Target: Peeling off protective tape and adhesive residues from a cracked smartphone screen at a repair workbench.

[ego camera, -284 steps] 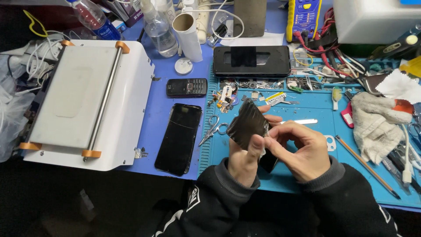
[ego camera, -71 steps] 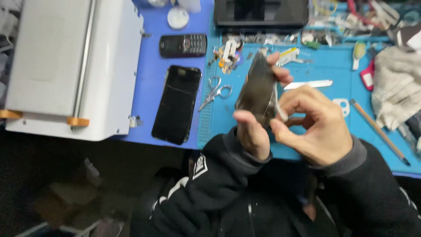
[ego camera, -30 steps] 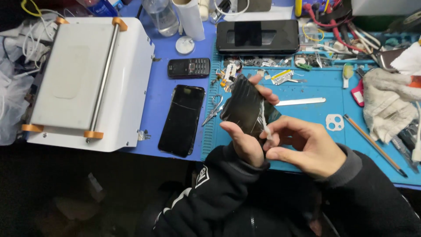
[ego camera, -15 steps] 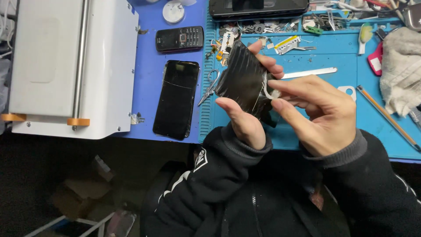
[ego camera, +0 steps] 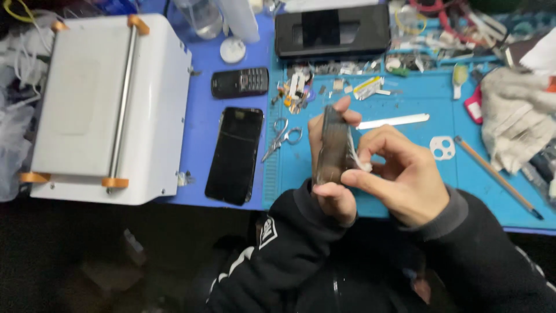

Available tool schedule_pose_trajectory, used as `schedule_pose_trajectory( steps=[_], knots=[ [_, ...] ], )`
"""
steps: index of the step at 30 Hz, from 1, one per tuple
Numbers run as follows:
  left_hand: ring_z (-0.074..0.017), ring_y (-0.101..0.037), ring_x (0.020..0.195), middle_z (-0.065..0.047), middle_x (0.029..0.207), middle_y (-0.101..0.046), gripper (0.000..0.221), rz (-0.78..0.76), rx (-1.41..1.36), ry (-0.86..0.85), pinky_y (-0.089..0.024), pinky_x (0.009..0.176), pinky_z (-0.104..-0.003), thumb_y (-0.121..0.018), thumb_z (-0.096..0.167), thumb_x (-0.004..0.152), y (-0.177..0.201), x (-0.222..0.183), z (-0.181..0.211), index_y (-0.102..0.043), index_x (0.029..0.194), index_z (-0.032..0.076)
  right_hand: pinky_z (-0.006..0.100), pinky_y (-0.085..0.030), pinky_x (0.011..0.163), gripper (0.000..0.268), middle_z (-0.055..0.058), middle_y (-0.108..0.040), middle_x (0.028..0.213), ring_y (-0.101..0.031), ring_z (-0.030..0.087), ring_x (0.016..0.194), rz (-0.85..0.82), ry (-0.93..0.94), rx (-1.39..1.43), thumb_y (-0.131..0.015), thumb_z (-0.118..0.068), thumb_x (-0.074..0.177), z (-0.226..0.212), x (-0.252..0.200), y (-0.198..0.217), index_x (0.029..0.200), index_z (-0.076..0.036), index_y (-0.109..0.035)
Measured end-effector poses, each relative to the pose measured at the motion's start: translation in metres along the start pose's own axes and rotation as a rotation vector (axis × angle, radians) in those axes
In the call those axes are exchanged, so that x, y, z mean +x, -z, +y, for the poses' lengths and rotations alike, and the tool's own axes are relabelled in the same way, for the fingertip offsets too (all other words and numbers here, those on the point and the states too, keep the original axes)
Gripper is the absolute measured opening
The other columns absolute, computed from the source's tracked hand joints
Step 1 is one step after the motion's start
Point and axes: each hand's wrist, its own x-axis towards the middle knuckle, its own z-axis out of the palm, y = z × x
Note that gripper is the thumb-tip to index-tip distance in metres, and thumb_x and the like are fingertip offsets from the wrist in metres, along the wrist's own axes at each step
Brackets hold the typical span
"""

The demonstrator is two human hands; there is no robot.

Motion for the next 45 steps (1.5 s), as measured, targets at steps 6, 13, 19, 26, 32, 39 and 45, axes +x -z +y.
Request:
schedule_pose_trajectory(
  steps=[6,13,19,26,32,39,45],
  knots=[
    [-0.0214,-0.049,0.115,-0.017,0.141,-0.044,0.106,-0.022,-0.03,0.056,-0.041,0.105,-0.036,-0.018,0.083,0.102,0.0,0.007,0.008,-0.031,0.158,-0.006,0.026,-0.057,0.077,0.019,0.002,-0.048,0.11,-0.056,0.011,0.099,0.163,0.163,-0.171,-0.078,0.003,0.082,-0.008,0.003,0.001,0.092,-0.002,-0.063],
    [-0.0271,-0.053,0.128,-0.018,0.147,-0.048,0.105,0.008,-0.009,0.116,-0.046,0.112,-0.042,-0.012,0.081,0.102,-0.001,0.014,0.013,-0.032,0.158,-0.006,0.026,-0.061,0.075,0.02,0.004,-0.067,0.099,-0.067,0.01,0.09,0.174,0.245,-0.393,-0.081,-0.001,0.081,-0.025,0.004,0.001,0.089,-0.001,-0.063],
    [-0.027,-0.057,0.132,-0.014,0.138,-0.052,0.11,-0.03,0.003,0.142,-0.048,0.117,-0.042,-0.007,0.085,0.1,-0.002,0.02,0.023,-0.028,0.164,-0.002,0.029,-0.063,0.08,0.015,0.009,-0.074,0.094,-0.073,0.014,0.089,0.067,-0.056,-0.097,-0.077,0.001,0.082,-0.005,0.006,0.007,0.089,0.002,-0.065],
    [-0.0285,-0.055,0.131,-0.012,0.14,-0.046,0.111,0.002,-0.447,0.297,-0.05,0.111,-0.044,-0.025,0.084,0.091,-0.004,0.019,0.021,-0.025,0.163,-0.001,0.029,-0.06,0.078,0.021,0.01,-0.073,0.091,-0.073,0.016,0.085,0.052,-0.055,0.162,-0.076,0.004,0.085,0.018,0.016,0.01,0.089,-0.001,-0.055],
    [-0.0215,-0.058,0.117,-0.011,0.129,-0.054,0.093,-0.103,-0.324,0.309,-0.049,0.109,-0.035,-0.025,0.076,0.11,-0.001,0.01,0.011,-0.041,0.149,-0.007,0.024,-0.055,0.088,0.02,0.005,-0.067,0.096,-0.065,0.007,0.102,0.044,0.02,0.158,-0.076,0.004,0.086,0.014,0.019,0.007,0.092,-0.002,-0.058],
    [-0.019,-0.054,0.115,-0.011,0.133,-0.052,0.092,-0.027,-0.395,0.314,-0.046,0.105,-0.034,-0.024,0.07,0.11,-0.003,0.009,0.005,-0.028,0.165,-0.003,0.027,-0.054,0.09,0.023,0.003,-0.066,0.118,-0.062,0.008,0.102,-0.017,-0.022,0.116,-0.075,0.007,0.087,0.015,0.021,0.012,0.098,-0.002,-0.057],
    [-0.0267,-0.04,0.152,-0.015,0.167,-0.035,0.091,0.014,-0.395,0.292,-0.034,0.127,-0.04,-0.021,0.068,0.107,-0.003,0.013,0.0,-0.023,0.164,-0.002,0.027,-0.056,0.086,0.026,0.001,-0.062,0.116,-0.062,0.009,0.095,-0.067,-0.057,0.063,-0.073,0.007,0.084,0.004,0.023,0.008,0.101,-0.003,-0.056]
  ],
)
